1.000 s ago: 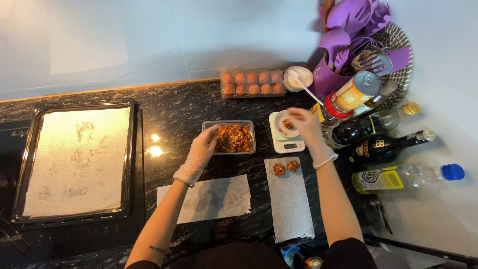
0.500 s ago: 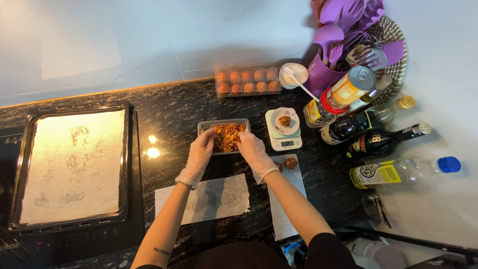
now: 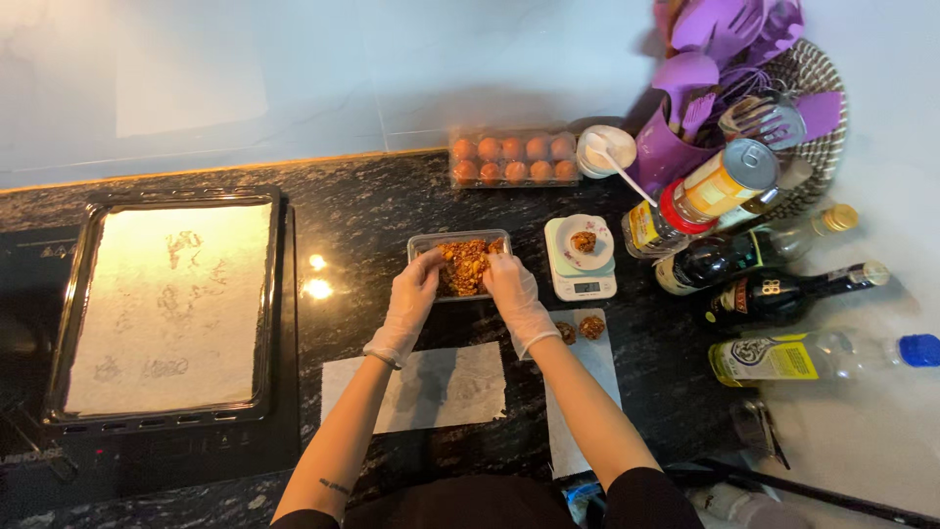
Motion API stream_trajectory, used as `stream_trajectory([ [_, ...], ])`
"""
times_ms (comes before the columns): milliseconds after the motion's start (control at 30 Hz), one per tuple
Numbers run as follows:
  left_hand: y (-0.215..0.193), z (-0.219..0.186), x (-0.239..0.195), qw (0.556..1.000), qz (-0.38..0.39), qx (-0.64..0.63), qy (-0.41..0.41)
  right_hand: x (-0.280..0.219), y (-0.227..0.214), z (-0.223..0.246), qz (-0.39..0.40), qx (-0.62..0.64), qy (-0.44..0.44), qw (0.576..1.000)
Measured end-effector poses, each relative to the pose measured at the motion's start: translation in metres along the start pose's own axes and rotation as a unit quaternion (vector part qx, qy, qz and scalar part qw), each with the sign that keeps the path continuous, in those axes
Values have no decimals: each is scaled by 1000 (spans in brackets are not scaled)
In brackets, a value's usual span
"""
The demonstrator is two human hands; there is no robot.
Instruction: The person wears gloves and uses their hands to scoop a mixture of nuts and sticky ingredients from a plastic container, then rolls the portions into small round balls and places them onto pieces of paper on a kitchen counter, occasionally using a small digital scale to check the weight.
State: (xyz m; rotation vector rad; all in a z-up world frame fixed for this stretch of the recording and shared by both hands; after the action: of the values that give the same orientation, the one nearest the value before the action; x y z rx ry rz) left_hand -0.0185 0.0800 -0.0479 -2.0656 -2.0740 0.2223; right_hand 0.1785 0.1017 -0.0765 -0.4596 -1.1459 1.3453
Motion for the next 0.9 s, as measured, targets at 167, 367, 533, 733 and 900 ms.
stream_trajectory([
  [167,0,6,0,999,19,-18,-28,14,-15,-4,123,94,90,984],
  [367,2,19,2,997,17,-62,-46,21,-17,13,200,103,41,974],
  [533,2,28,3,998,16,-47,-26,27,-13,11,188,104,-6,977],
  [733,4,40,8,999,17,-40,-21,30,-5,8,253,130,30,958],
  [900,0,34,7,999,22,-35,-27,30,-5,7,203,159,9,966],
])
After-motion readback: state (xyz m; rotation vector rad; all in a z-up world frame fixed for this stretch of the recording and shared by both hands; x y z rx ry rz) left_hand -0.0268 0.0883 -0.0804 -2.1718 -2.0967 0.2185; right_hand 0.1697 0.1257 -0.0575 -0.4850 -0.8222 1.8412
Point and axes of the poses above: each hand's wrist, its own x-axis towards the middle knuckle, its own y-axis out of the palm, z = x × y, the point moved 7 cm from there along x, towards the middle knuckle, and after that the axes turned 5 degrees about x, right-handed, at the moved point
